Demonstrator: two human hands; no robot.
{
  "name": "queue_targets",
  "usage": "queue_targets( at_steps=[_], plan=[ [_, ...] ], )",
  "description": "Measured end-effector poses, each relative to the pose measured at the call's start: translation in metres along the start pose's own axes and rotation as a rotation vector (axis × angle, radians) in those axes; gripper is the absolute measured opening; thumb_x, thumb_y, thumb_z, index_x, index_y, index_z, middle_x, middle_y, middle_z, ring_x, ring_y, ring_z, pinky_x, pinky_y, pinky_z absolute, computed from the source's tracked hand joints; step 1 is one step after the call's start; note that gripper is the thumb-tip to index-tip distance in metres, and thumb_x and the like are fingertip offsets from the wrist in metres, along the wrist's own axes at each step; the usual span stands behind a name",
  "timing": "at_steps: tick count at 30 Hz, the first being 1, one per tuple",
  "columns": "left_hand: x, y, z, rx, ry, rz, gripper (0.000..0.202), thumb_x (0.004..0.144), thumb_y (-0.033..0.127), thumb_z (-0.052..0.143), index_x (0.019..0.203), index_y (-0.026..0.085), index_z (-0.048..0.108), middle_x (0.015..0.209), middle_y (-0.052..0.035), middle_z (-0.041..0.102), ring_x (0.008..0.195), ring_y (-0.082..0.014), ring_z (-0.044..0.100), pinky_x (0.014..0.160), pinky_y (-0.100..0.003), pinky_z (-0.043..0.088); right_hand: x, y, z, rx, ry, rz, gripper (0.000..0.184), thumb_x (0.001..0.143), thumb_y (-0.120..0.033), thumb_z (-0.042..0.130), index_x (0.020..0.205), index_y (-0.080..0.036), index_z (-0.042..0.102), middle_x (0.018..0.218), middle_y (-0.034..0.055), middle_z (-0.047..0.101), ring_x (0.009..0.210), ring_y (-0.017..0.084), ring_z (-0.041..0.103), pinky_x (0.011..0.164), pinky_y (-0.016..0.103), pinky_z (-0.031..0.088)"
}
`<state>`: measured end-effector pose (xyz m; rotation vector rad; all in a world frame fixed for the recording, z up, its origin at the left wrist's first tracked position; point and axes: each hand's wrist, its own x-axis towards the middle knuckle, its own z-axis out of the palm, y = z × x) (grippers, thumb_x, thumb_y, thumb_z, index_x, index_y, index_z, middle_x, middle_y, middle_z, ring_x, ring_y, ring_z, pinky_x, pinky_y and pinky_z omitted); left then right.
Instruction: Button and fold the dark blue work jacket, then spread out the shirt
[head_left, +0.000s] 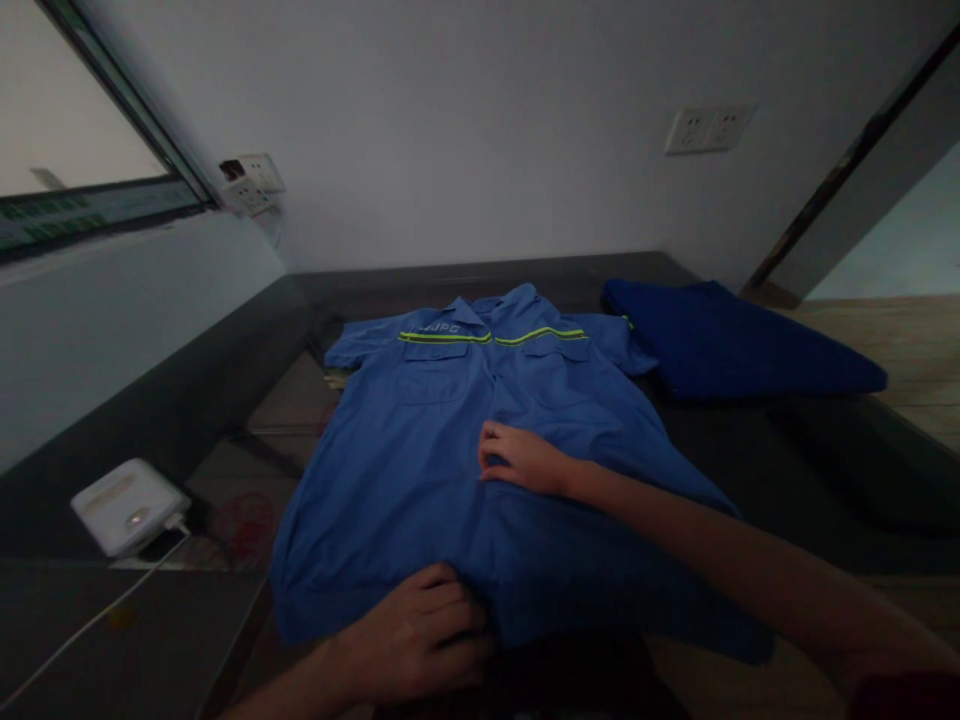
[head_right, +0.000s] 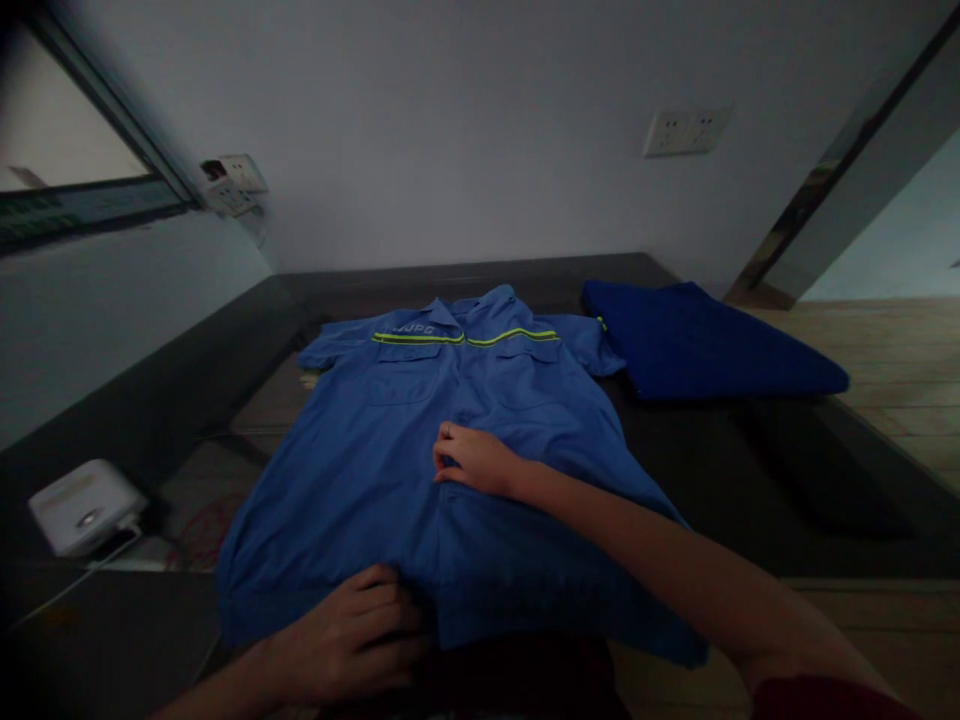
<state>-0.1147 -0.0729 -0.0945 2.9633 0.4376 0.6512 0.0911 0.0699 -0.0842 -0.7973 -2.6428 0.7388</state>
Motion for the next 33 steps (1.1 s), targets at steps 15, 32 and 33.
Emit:
queue_targets(
  at_steps=[15, 32, 33],
  plan=[
    [0.032, -0.012, 0.01, 0.134, -0.083, 0.081, 0.018, 0.088, 0.023, 0.057, 0.106, 0.026, 0.061, 0.114, 0.0036, 0.061, 0.103, -0.013, 0.052, 0.093, -0.03, 0.039, 0.001, -0.001, -0.006, 0.018, -0.007, -0.009, 0.012, 0.08, -0.027, 0.067, 0.081, -0.015, 0.063, 0.096, 0.0046, 0.053, 0.084, 0.015, 0.053, 0.077, 0.026, 0.043],
    [0.033, -0.006, -0.002, -0.001, -0.13, 0.037, 0.006, 0.089, 0.021, 0.056, 0.087, 0.022, 0.061, 0.088, 0.0019, 0.067, 0.084, -0.0085, 0.06, 0.087, -0.024, 0.042, -0.001, -0.012, -0.008, 0.014, -0.068, -0.029, 0.011, 0.079, -0.026, 0.068, 0.084, -0.016, 0.066, 0.1, 0.005, 0.056, 0.087, 0.015, 0.056, 0.078, 0.025, 0.043],
    [0.035, -0.009, -0.008, -0.02, -0.137, 0.041, 0.006, 0.089, 0.023, 0.055, 0.09, 0.022, 0.061, 0.089, 0.0019, 0.067, 0.085, -0.0091, 0.06, 0.087, -0.024, 0.042, 0.0, -0.012, -0.012, 0.023, -0.056, -0.034, 0.01, 0.08, -0.025, 0.067, 0.085, -0.017, 0.067, 0.101, 0.0051, 0.056, 0.087, 0.015, 0.056, 0.078, 0.025, 0.044]
  ],
)
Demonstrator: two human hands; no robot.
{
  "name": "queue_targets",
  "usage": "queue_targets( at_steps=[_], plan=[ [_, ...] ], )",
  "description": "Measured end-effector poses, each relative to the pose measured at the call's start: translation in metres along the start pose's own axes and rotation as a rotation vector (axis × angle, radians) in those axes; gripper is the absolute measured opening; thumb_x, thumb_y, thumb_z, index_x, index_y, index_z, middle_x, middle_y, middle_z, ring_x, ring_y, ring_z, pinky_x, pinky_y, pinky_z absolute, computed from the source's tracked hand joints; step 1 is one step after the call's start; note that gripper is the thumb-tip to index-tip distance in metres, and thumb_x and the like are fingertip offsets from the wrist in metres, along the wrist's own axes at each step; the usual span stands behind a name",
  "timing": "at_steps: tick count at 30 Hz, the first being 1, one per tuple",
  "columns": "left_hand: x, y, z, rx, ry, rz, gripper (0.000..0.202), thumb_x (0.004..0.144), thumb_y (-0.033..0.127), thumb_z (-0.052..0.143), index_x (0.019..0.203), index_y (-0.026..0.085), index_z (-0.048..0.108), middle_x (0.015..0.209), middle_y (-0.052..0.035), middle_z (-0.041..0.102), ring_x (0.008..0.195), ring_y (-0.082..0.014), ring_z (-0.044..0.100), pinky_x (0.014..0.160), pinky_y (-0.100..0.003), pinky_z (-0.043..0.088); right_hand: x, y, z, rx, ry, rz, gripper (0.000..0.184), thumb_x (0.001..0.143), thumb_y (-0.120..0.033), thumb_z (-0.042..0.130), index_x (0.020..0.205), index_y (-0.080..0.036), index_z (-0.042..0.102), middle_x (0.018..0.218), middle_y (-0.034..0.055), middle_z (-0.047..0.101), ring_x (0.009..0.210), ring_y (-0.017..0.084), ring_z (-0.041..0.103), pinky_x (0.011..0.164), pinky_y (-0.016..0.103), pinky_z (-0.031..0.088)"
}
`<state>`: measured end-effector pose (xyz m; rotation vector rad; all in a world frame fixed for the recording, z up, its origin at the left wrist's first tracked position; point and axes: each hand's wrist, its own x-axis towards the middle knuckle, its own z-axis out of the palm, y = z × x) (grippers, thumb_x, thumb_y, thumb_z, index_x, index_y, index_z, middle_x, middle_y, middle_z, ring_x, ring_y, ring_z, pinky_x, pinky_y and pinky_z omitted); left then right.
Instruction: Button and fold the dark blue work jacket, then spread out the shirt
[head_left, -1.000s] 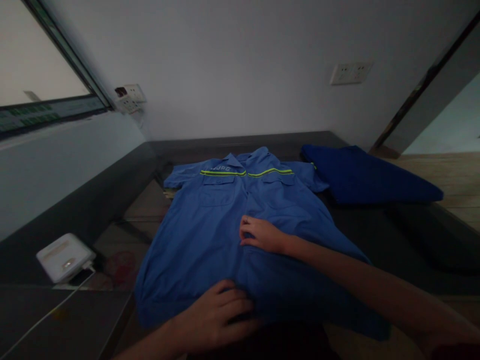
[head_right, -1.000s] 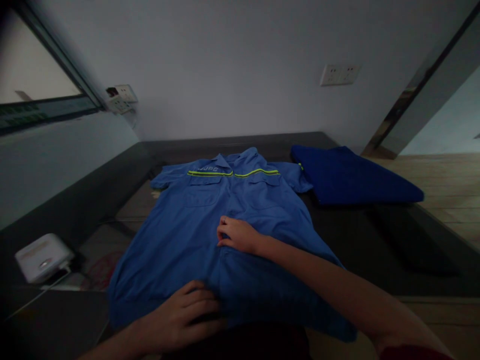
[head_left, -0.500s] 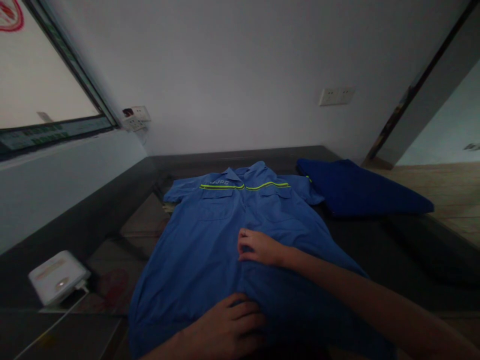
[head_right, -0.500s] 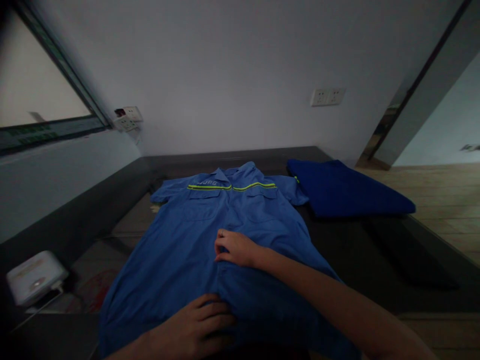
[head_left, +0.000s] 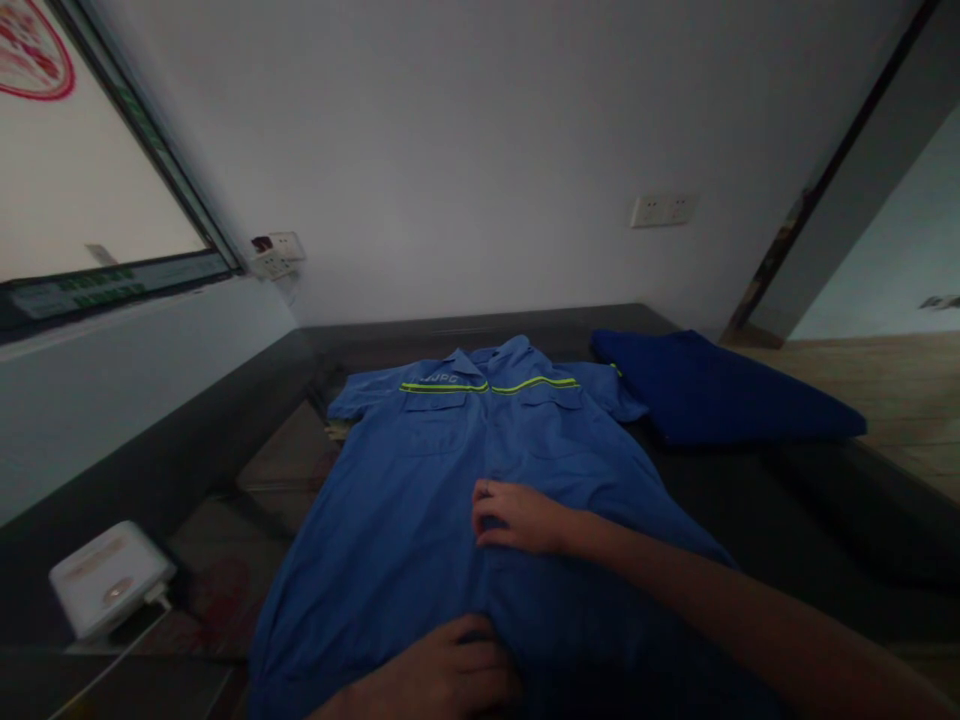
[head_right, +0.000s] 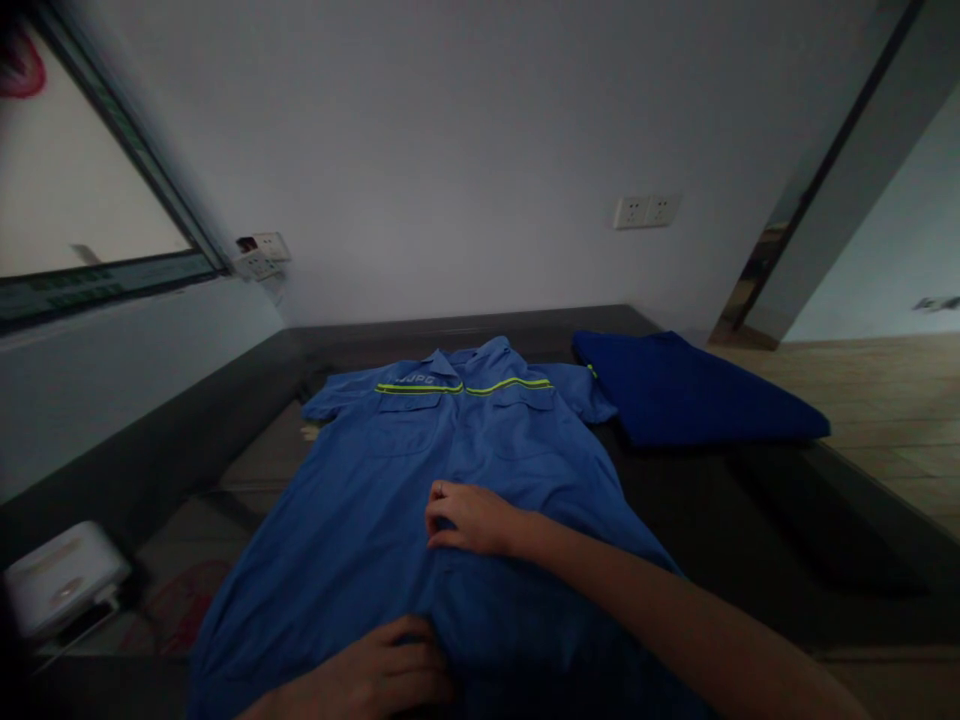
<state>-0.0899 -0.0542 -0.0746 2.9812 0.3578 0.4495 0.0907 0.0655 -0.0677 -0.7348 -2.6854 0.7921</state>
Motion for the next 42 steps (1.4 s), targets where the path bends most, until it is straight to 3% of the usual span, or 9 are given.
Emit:
queue_targets(
  at_steps=[4, 8, 13, 18, 24, 29, 32, 35, 42],
  plan=[
    [0.013, -0.028, -0.028, -0.045, -0.028, -0.123, 0.015, 0.089, 0.027, 0.054, 0.102, 0.023, 0.06, 0.099, 0.0, 0.066, 0.089, -0.0138, 0.059, 0.084, -0.028, 0.043, 0.006, 0.009, -0.026, -0.011, 0.125, -0.005, 0.012, 0.086, -0.024, 0.059, 0.091, -0.016, 0.067, 0.095, 0.0055, 0.062, 0.085, 0.015, 0.057, 0.077, 0.025, 0.043],
    [0.048, -0.096, -0.043, 0.014, -0.065, -0.417, 0.02, 0.088, 0.024, 0.051, 0.106, 0.022, 0.06, 0.103, -0.0034, 0.063, 0.095, -0.0172, 0.059, 0.083, -0.028, 0.044, 0.028, 0.042, -0.067, -0.15, 0.25, 0.103, 0.014, 0.087, -0.021, 0.056, 0.091, -0.014, 0.067, 0.089, 0.006, 0.067, 0.081, 0.016, 0.059, 0.074, 0.026, 0.042],
    [0.094, -0.199, -0.03, 0.233, 0.008, -0.788, 0.023, 0.09, 0.033, 0.046, 0.096, 0.016, 0.06, 0.098, -0.0091, 0.062, 0.092, -0.0223, 0.06, 0.08, -0.031, 0.045, 0.072, 0.096, -0.111, -0.428, 0.24, 0.359, 0.02, 0.087, -0.017, 0.051, 0.1, -0.016, 0.066, 0.1, 0.006, 0.069, 0.09, 0.016, 0.061, 0.076, 0.023, 0.042],
    [0.116, -0.263, -0.012, 0.269, 0.071, -0.991, 0.042, 0.086, 0.052, 0.046, 0.098, 0.013, 0.058, 0.107, -0.015, 0.061, 0.101, -0.0279, 0.057, 0.085, -0.036, 0.043, 0.113, 0.138, -0.132, -0.561, 0.249, 0.473, 0.028, 0.088, -0.013, 0.046, 0.109, -0.015, 0.064, 0.109, 0.0124, 0.065, 0.102, 0.022, 0.058, 0.081, 0.027, 0.042],
    [0.124, -0.296, 0.006, 0.217, 0.137, -1.07, 0.039, 0.083, 0.05, 0.051, 0.097, 0.014, 0.056, 0.107, -0.0139, 0.06, 0.106, -0.0289, 0.054, 0.086, -0.038, 0.041, 0.144, 0.17, -0.141, -0.662, 0.15, 0.416, 0.038, 0.083, -0.006, 0.047, 0.112, -0.022, 0.066, 0.112, 0.0118, 0.062, 0.099, 0.021, 0.059, 0.078, 0.028, 0.044],
    [0.117, -0.307, 0.017, 0.199, 0.207, -1.008, 0.026, 0.088, 0.039, 0.046, 0.096, 0.016, 0.056, 0.107, -0.0108, 0.06, 0.103, -0.026, 0.054, 0.085, -0.038, 0.041, 0.156, 0.189, -0.144, -0.715, 0.006, 0.288, 0.038, 0.079, -0.003, 0.051, 0.107, -0.024, 0.068, 0.104, 0.0093, 0.065, 0.108, 0.023, 0.051, 0.079, 0.028, 0.044],
    [0.111, -0.317, 0.014, 0.15, 0.197, -0.978, 0.022, 0.092, 0.025, 0.038, 0.094, 0.016, 0.058, 0.105, -0.01, 0.062, 0.1, -0.0232, 0.056, 0.085, -0.036, 0.042, 0.159, 0.194, -0.145, -0.729, -0.043, 0.234, 0.028, 0.079, -0.006, 0.053, 0.096, -0.021, 0.07, 0.106, 0.0106, 0.063, 0.107, 0.024, 0.048, 0.081, 0.03, 0.043],
    [0.104, -0.327, 0.01, 0.113, 0.176, -0.936, 0.02, 0.087, 0.016, 0.042, 0.097, 0.019, 0.059, 0.107, -0.0067, 0.062, 0.102, -0.0208, 0.056, 0.087, -0.032, 0.042, 0.161, 0.194, -0.144, -0.727, -0.059, 0.215, 0.019, 0.079, -0.01, 0.055, 0.085, -0.019, 0.071, 0.107, 0.0115, 0.061, 0.108, 0.025, 0.046, 0.08, 0.03, 0.042],
    [0.092, -0.338, 0.009, 0.035, 0.068, -0.804, 0.029, 0.088, 0.02, 0.044, 0.117, 0.019, 0.051, 0.118, -0.0081, 0.061, 0.11, -0.0202, 0.056, 0.1, -0.035, 0.037, 0.155, 0.196, -0.144, -0.658, -0.004, 0.31, 0.016, 0.08, -0.014, 0.056, 0.088, -0.019, 0.068, 0.097, 0.0079, 0.066, 0.098, 0.023, 0.056, 0.07, 0.027, 0.04]
  ],
)
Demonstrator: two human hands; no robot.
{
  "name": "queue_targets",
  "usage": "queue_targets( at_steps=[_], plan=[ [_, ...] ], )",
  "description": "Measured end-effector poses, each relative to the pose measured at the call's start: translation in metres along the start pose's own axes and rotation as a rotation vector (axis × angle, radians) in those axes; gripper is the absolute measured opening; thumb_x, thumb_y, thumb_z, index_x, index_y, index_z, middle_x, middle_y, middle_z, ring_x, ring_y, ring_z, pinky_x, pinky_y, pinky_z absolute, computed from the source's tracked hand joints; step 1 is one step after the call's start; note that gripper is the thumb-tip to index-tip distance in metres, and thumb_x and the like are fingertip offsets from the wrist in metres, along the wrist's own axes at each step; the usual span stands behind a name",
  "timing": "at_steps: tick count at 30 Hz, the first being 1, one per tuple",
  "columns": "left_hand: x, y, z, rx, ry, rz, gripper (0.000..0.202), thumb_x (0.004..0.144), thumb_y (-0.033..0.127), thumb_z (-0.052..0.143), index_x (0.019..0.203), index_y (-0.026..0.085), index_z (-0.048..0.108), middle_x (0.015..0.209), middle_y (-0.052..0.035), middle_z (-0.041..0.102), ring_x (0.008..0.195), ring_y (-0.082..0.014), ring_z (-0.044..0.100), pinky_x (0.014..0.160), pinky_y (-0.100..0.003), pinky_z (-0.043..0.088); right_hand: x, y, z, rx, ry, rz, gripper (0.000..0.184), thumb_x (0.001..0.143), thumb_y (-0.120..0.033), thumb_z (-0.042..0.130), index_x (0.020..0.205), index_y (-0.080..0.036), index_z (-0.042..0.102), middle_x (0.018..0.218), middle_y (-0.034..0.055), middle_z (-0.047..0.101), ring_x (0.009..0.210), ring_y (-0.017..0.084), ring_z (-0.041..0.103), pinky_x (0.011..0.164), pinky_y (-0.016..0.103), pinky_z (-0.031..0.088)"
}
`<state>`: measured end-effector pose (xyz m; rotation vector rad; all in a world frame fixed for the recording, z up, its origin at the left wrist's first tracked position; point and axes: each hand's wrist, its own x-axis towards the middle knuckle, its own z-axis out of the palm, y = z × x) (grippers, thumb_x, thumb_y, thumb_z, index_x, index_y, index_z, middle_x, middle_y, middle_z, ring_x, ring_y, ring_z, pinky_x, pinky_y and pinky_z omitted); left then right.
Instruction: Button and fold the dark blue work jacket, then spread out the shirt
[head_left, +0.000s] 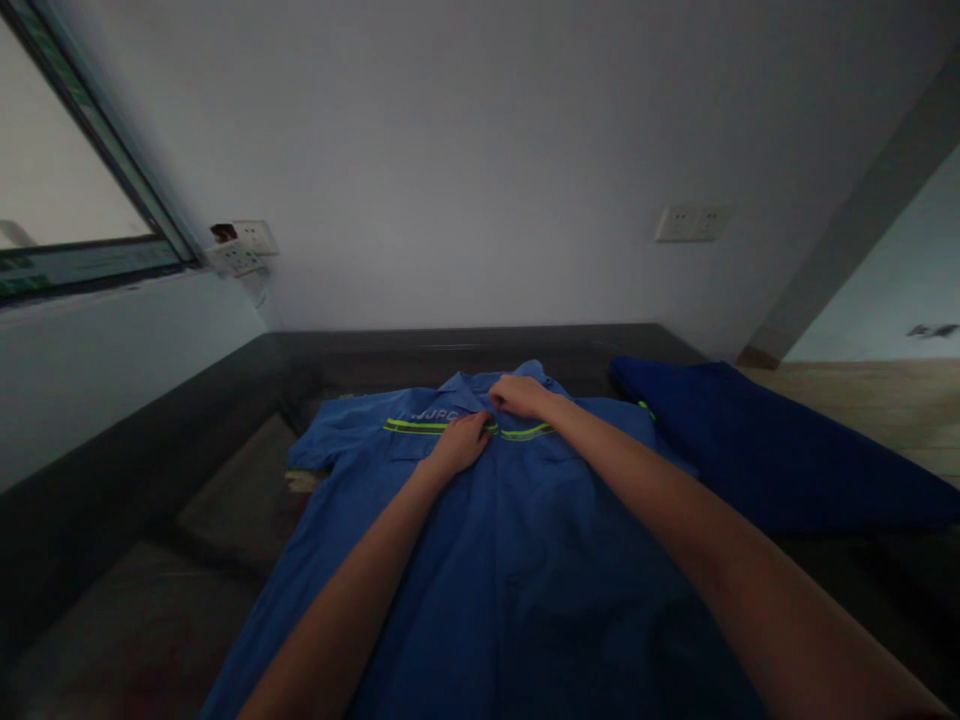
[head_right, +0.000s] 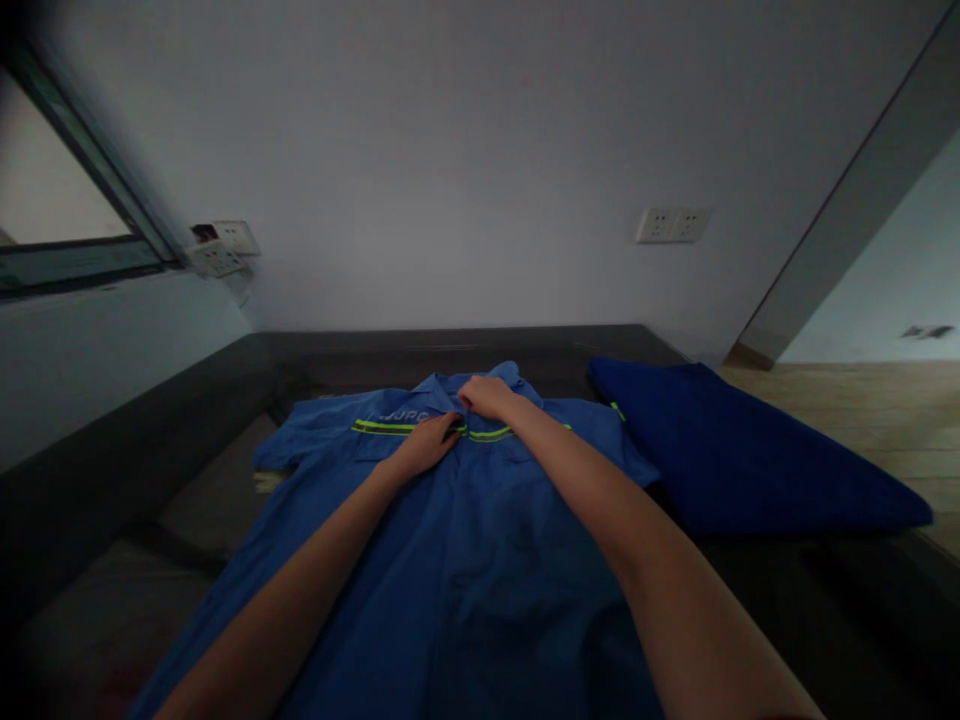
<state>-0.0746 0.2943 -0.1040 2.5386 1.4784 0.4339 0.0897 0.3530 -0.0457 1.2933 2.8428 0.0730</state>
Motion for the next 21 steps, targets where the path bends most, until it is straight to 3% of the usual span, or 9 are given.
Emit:
queue_targets(
  at_steps=[4, 8, 13, 17, 21],
  plan=[
    [0.0, -0.001, 0.004, 0.079, -0.045, 0.028, 0.038, 0.092, 0.026, 0.037, 0.129, 0.018, 0.043, 0.135, -0.0098, 0.051, 0.127, -0.0215, 0.042, 0.11, -0.043, 0.022, -0.006, 0.002, -0.002, 0.051, 0.018, 0.058, 0.016, 0.08, -0.016, 0.057, 0.092, -0.021, 0.066, 0.098, 0.0049, 0.068, 0.093, 0.021, 0.06, 0.068, 0.025, 0.039],
    [0.005, -0.003, 0.007, 0.186, -0.046, 0.009, 0.041, 0.093, 0.027, 0.033, 0.132, 0.019, 0.043, 0.14, -0.0085, 0.046, 0.132, -0.0252, 0.034, 0.11, -0.05, 0.019, -0.009, 0.002, -0.008, 0.097, 0.044, 0.072, 0.017, 0.08, -0.014, 0.058, 0.094, -0.021, 0.065, 0.101, 0.0032, 0.068, 0.096, 0.018, 0.06, 0.072, 0.023, 0.038],
    [0.017, -0.008, 0.006, 0.257, -0.026, -0.079, 0.039, 0.092, 0.036, 0.036, 0.128, 0.024, 0.049, 0.131, -0.0095, 0.052, 0.124, -0.0279, 0.042, 0.107, -0.051, 0.022, -0.007, -0.002, -0.01, 0.13, 0.074, 0.104, 0.016, 0.08, -0.017, 0.058, 0.095, -0.021, 0.064, 0.102, 0.0028, 0.067, 0.097, 0.017, 0.059, 0.075, 0.023, 0.039],
    [0.025, -0.011, 0.003, 0.281, 0.004, -0.132, 0.036, 0.091, 0.039, 0.04, 0.122, 0.024, 0.052, 0.133, -0.01, 0.05, 0.122, -0.0292, 0.043, 0.104, -0.052, 0.026, -0.005, -0.011, 0.005, 0.131, 0.102, 0.17, 0.016, 0.084, -0.017, 0.054, 0.096, -0.019, 0.064, 0.105, 0.0065, 0.065, 0.098, 0.019, 0.059, 0.077, 0.025, 0.04],
    [0.032, -0.01, -0.005, 0.311, 0.072, -0.196, 0.03, 0.089, 0.033, 0.045, 0.116, 0.021, 0.052, 0.125, -0.0121, 0.053, 0.117, -0.028, 0.046, 0.097, -0.044, 0.035, -0.005, -0.019, 0.023, 0.132, 0.14, 0.221, 0.019, 0.088, -0.019, 0.046, 0.095, -0.018, 0.064, 0.106, 0.0086, 0.063, 0.096, 0.019, 0.059, 0.076, 0.026, 0.042]
  ],
)
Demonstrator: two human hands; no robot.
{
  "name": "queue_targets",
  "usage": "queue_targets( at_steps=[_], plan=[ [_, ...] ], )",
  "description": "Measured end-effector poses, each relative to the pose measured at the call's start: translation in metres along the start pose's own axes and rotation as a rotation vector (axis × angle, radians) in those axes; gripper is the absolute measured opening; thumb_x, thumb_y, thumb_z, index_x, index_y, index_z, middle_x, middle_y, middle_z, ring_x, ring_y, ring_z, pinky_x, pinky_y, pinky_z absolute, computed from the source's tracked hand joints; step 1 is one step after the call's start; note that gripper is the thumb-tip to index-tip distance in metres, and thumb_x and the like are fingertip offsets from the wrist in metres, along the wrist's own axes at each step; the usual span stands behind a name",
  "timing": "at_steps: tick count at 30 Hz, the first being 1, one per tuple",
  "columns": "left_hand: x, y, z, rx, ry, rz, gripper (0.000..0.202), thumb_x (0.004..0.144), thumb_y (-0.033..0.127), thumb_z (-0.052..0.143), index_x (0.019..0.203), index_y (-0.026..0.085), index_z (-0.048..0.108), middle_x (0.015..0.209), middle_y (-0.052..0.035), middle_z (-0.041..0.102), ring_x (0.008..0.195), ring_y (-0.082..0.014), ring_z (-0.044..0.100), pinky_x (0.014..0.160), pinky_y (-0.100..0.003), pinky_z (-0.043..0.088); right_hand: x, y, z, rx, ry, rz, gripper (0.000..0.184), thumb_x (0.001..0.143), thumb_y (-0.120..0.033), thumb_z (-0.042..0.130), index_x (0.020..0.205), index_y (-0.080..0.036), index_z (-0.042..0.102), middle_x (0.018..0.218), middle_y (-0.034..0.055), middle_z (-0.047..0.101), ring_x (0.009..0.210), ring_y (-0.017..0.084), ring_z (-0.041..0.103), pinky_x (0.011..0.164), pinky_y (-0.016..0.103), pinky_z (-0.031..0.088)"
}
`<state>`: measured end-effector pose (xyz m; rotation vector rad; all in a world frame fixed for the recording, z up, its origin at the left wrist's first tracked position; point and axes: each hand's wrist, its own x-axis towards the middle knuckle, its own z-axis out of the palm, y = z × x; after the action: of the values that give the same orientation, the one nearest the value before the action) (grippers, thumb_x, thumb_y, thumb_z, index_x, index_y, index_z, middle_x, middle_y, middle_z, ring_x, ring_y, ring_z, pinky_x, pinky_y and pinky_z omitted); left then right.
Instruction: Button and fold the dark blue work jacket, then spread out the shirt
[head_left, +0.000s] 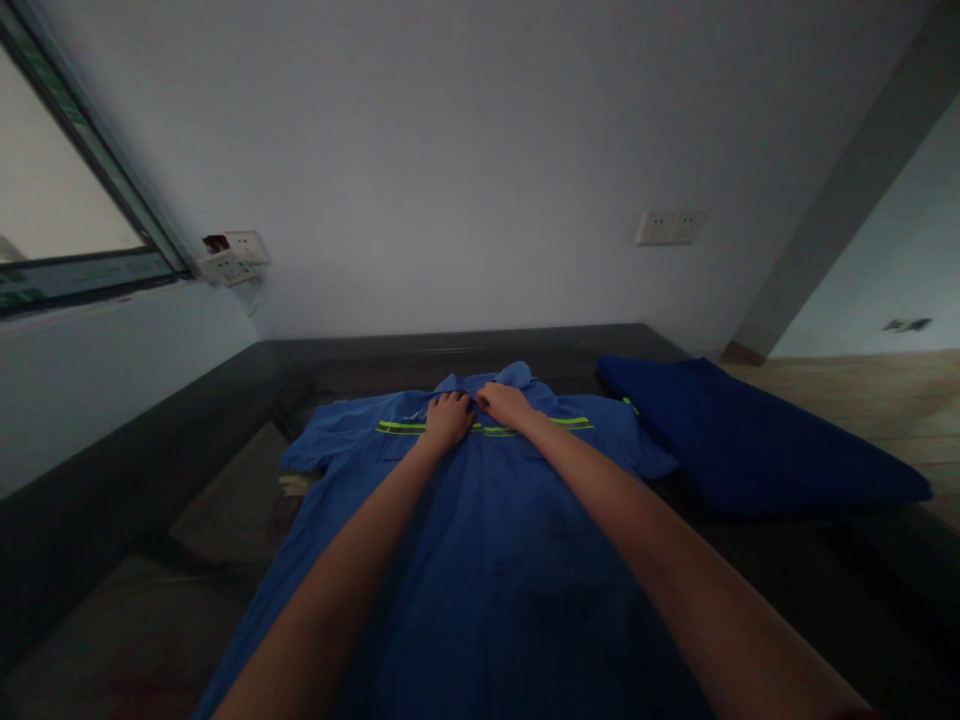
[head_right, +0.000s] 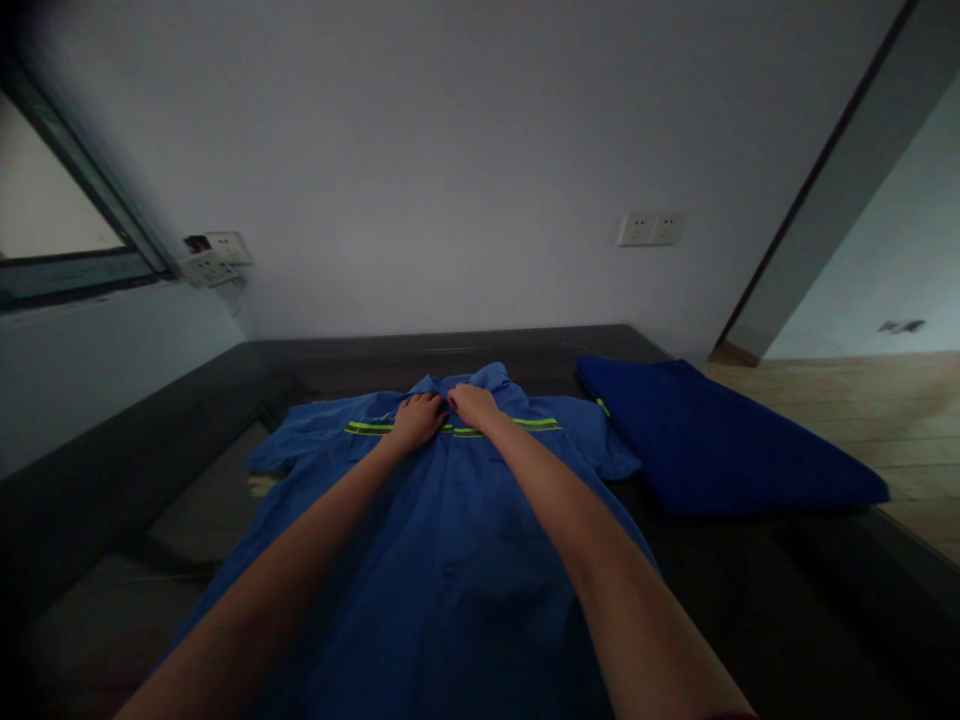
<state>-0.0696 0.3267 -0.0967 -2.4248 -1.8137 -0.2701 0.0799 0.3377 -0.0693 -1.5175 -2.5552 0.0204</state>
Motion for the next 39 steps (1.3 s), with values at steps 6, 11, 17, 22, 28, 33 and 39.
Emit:
queue_targets(
  at_steps=[6, 11, 17, 22, 28, 33, 39],
  plan=[
    [0.019, -0.009, -0.004, 0.043, 0.19, 0.139, 0.041, 0.076, 0.022, 0.059, 0.116, 0.022, 0.051, 0.128, -0.0108, 0.048, 0.122, -0.0277, 0.04, 0.101, -0.045, 0.029, -0.004, 0.004, 0.005, 0.027, 0.068, 0.015, 0.018, 0.089, -0.018, 0.047, 0.095, -0.02, 0.063, 0.106, 0.006, 0.061, 0.096, 0.018, 0.059, 0.078, 0.025, 0.043],
    [0.04, -0.019, 0.002, 0.016, 0.084, 0.343, 0.019, 0.077, 0.024, 0.058, 0.095, 0.025, 0.063, 0.105, -0.0053, 0.063, 0.11, -0.0243, 0.051, 0.107, -0.046, 0.019, -0.006, 0.008, 0.0, 0.071, 0.117, 0.011, 0.015, 0.088, -0.019, 0.05, 0.097, -0.022, 0.061, 0.107, 0.0042, 0.059, 0.096, 0.017, 0.058, 0.082, 0.026, 0.043],
    [0.042, -0.015, 0.008, -0.007, 0.114, 0.226, 0.015, 0.082, 0.027, 0.051, 0.087, 0.023, 0.064, 0.099, -0.0067, 0.064, 0.105, -0.0241, 0.054, 0.103, -0.043, 0.025, -0.004, 0.007, 0.009, 0.125, 0.157, 0.029, 0.014, 0.088, -0.019, 0.051, 0.097, -0.022, 0.061, 0.11, 0.004, 0.057, 0.096, 0.018, 0.057, 0.081, 0.027, 0.043],
    [0.024, -0.007, 0.014, -0.035, 0.172, 0.027, 0.032, 0.079, 0.024, 0.054, 0.111, 0.023, 0.057, 0.119, -0.0092, 0.056, 0.114, -0.0269, 0.047, 0.099, -0.044, 0.031, -0.008, 0.002, 0.028, 0.156, 0.18, 0.075, 0.016, 0.089, -0.017, 0.048, 0.093, -0.021, 0.062, 0.113, 0.0052, 0.056, 0.099, 0.017, 0.057, 0.08, 0.026, 0.044],
    [-0.006, 0.02, -0.004, -0.119, 0.211, -0.166, 0.033, 0.079, 0.017, 0.051, 0.111, 0.018, 0.053, 0.117, -0.0113, 0.055, 0.111, -0.0254, 0.05, 0.089, -0.036, 0.042, -0.008, -0.002, 0.032, 0.185, 0.238, 0.09, 0.026, 0.088, -0.012, 0.045, 0.108, -0.02, 0.06, 0.13, 0.0085, 0.049, 0.112, 0.019, 0.052, 0.087, 0.029, 0.044],
    [-0.028, 0.056, -0.016, -0.103, 0.134, -0.068, 0.024, 0.084, 0.023, 0.048, 0.105, 0.016, 0.055, 0.111, -0.0115, 0.058, 0.106, -0.0253, 0.052, 0.086, -0.035, 0.044, -0.014, 0.028, -0.004, 0.19, 0.28, 0.095, 0.04, 0.089, -0.012, 0.043, 0.125, -0.024, 0.052, 0.133, 0.0025, 0.051, 0.119, 0.014, 0.048, 0.098, 0.026, 0.036],
    [-0.04, 0.077, 0.01, -0.095, 0.134, 0.061, 0.04, 0.089, 0.03, 0.043, 0.123, 0.011, 0.05, 0.134, -0.015, 0.049, 0.125, -0.025, 0.043, 0.105, -0.038, 0.032, -0.066, 0.123, -0.039, 0.083, 0.182, 0.386, 0.034, 0.091, -0.017, 0.039, 0.119, -0.021, 0.057, 0.113, 0.0093, 0.063, 0.109, 0.021, 0.055, 0.091, 0.032, 0.04]
  ],
)
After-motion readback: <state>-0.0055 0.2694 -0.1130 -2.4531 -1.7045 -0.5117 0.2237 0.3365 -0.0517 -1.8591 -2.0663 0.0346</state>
